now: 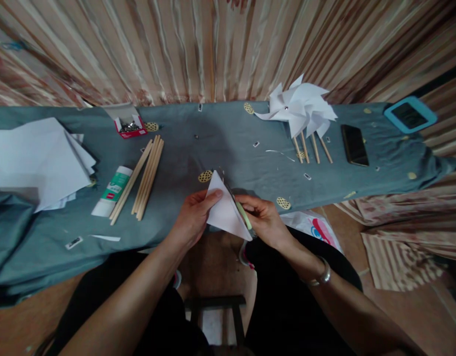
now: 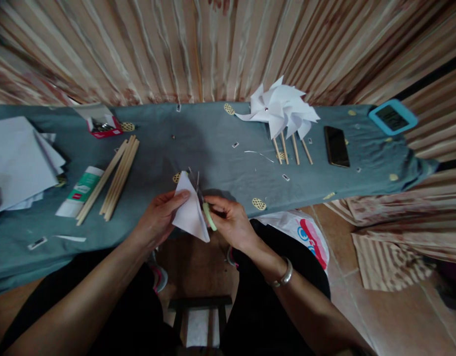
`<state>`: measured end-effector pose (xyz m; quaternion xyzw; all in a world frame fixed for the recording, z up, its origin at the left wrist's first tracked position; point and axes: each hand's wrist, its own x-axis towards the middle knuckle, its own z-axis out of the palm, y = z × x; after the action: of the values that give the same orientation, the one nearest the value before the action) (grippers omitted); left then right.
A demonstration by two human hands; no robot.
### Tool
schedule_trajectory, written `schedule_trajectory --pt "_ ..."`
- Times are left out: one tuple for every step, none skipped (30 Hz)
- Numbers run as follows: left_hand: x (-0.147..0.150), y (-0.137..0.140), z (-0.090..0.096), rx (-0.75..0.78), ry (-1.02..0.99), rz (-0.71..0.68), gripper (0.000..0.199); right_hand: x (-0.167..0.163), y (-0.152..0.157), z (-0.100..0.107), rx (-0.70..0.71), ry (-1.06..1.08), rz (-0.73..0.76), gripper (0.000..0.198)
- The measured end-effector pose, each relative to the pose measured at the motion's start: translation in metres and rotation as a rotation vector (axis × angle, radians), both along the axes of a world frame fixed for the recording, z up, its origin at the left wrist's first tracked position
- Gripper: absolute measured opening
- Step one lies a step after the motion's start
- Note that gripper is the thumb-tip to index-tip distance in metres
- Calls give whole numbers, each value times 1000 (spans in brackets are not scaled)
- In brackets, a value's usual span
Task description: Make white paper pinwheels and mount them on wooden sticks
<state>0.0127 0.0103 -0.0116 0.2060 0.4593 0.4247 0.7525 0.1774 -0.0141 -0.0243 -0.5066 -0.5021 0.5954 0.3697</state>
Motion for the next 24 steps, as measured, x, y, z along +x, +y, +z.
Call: schedule_trajectory --pt "-1 1 1 12 7 16 35 3 3 1 21 -40 -8 46" --pt "-2 2 1 27 20 38 34 7 6 2 53 -112 -24 47" --pt "-3 3 2 44 41 61 33 12 9 3 96 -219 -50 49" --pt "-6 4 2 63 65 80 30 17 13 5 153 -357 -91 49" --pt "-8 5 1 83 91 95 28 24 17 8 218 -525 -136 50" --pt "-11 6 1 103 116 106 26 29 21 10 275 -696 -172 51" --pt "-14 7 0 123 140 114 24 35 25 12 325 -843 -184 50" --pt "-17 8 -2 142 163 119 23 39 28 14 366 -971 -183 48" --pt "-20 8 -3 162 187 125 22 41 31 16 394 -1083 -169 46" --pt "-22 9 -5 183 215 130 22 43 33 17 407 -1181 -143 44" --pt "-25 9 -7 204 248 129 22 42 36 19 408 -1267 -110 44" --pt "-28 10 -8 225 289 124 22 40 38 20 402 -1338 -71 44" --pt "-30 10 -9 247 335 115 21 38 40 22 401 -1389 -28 44" --pt "-32 11 -9 266 379 107 20 35 42 23 407 -1424 10 44" --pt "-34 11 -8 282 416 101 19 31 44 24 422 -1443 42 44" --pt "-35 12 -8 295 440 99 18 28 46 25 441 -1451 65 43" --pt "-36 12 -7 304 448 103 18 25 49 26 455 -1456 72 42" --pt "-37 13 -6 312 443 112 20 23 51 26 456 -1460 67 40" --pt "-38 13 -5 318 431 123 23 22 53 26 445 -1463 56 37" --pt "-38 14 -5 324 419 131 28 21 55 27 430 -1464 41 34" --pt "-39 14 -5 330 411 138 33 20 57 27 423 -1462 24 32" --pt "-40 14 -5 332 407 141 38 20 59 27 433 -1456 6 30" --pt "-40 14 -6 332 407 139 44 19 60 28 463 -1444 -10 30" --pt "-41 14 -7 329 409 134 49 17 61 28 503 -1419 -26 30"
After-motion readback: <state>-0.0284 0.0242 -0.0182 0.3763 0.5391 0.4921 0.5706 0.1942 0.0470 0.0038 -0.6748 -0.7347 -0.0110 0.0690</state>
